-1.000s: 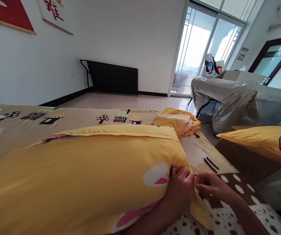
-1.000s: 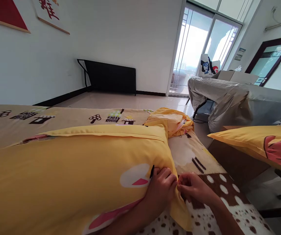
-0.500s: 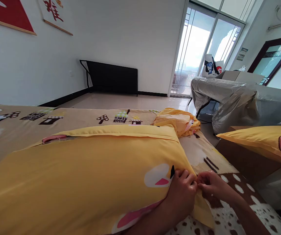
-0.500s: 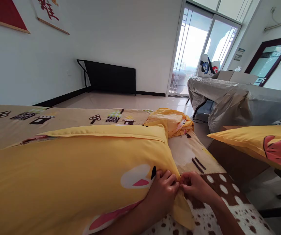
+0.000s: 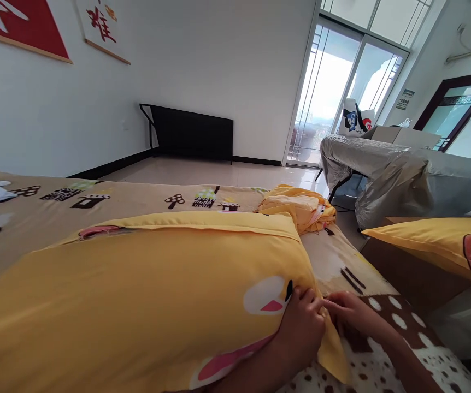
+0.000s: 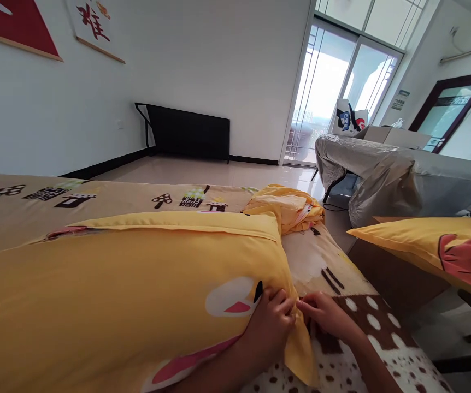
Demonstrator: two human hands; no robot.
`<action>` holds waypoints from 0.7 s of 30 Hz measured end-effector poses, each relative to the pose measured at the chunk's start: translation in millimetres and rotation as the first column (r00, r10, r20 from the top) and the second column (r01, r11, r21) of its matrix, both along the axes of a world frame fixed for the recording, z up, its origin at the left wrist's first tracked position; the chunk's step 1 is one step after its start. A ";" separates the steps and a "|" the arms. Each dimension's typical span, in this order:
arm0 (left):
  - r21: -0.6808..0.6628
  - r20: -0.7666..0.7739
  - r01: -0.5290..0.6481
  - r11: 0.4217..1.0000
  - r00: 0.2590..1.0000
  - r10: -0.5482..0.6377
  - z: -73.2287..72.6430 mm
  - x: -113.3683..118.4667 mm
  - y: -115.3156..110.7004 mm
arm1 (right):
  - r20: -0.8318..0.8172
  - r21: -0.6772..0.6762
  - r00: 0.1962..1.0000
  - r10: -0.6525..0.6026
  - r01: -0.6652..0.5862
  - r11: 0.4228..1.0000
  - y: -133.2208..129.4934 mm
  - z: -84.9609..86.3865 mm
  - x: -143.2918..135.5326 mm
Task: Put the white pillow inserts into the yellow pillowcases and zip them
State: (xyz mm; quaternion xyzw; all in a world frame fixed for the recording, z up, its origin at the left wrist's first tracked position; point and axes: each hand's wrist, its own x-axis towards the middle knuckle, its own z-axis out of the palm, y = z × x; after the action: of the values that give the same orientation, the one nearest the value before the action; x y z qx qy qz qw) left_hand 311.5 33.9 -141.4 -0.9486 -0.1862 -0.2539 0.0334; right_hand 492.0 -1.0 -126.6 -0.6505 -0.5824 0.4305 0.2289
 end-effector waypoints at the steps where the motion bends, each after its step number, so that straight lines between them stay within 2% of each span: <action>1: -0.004 0.043 -0.015 1.000 0.999 0.015 -2.2 0.9 0.7 | -0.006 0.010 1.000 0.022 -0.022 1.000 0.3 -1.2 -2.4; 5: 0.006 0.142 -0.124 0.992 0.982 0.122 -9.5 4.2 2.2 | -0.109 0.121 0.994 0.031 -0.018 0.993 0.9 -0.5 -12.9; 8: 0.035 0.065 -0.065 0.997 0.996 0.062 -7.7 2.7 1.6 | -0.226 0.069 0.974 0.001 0.015 0.997 -1.1 3.7 -17.3; 11: -0.029 -0.076 0.072 0.997 0.994 -0.074 6.3 -4.4 -4.7 | -0.309 0.043 0.951 0.000 0.014 0.999 -3.9 6.7 -19.0; 14: -0.167 -0.145 0.185 0.968 0.967 -0.210 33.8 -30.2 -16.9 | -0.206 0.084 0.978 -0.020 0.039 0.996 -4.8 6.8 -22.0; 15: -0.194 -0.159 0.225 0.955 0.953 -0.257 44.7 -47.3 -20.1 | -0.144 0.103 0.989 -0.031 0.046 0.994 -4.5 6.2 -23.2; 16: -0.195 -0.153 0.217 0.956 0.956 -0.249 55.6 -70.1 -21.5 | -0.084 0.115 0.996 -0.040 0.050 0.992 -3.9 5.2 -24.1; 17: -0.179 -0.112 0.161 0.971 0.977 -0.183 66.1 -98.9 -20.6 | -0.034 0.114 0.998 -0.044 0.048 0.992 -3.1 3.9 -24.4; 19: -0.059 0.021 -0.058 0.997 0.998 0.059 85.2 -172.3 -11.6 | 0.022 0.095 0.998 -0.061 0.058 0.994 -1.2 1.2 -22.8; 20: 0.040 0.107 -0.188 0.981 0.977 0.183 93.8 -214.2 -4.9 | 0.036 0.091 0.997 -0.072 0.069 0.993 -0.4 0.2 -20.8; 21: 0.131 0.228 -0.348 0.928 0.922 0.313 101.8 -256.8 1.7 | 0.027 0.104 0.995 -0.092 0.089 0.991 0.5 0.0 -18.5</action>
State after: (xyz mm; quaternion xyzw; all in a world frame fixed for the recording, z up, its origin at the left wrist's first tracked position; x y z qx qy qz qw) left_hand 54.6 35.6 -39.6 -0.8663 -0.3241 -0.3546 0.1371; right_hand 473.5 -0.5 -126.6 -0.6703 -0.5772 0.3790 0.2718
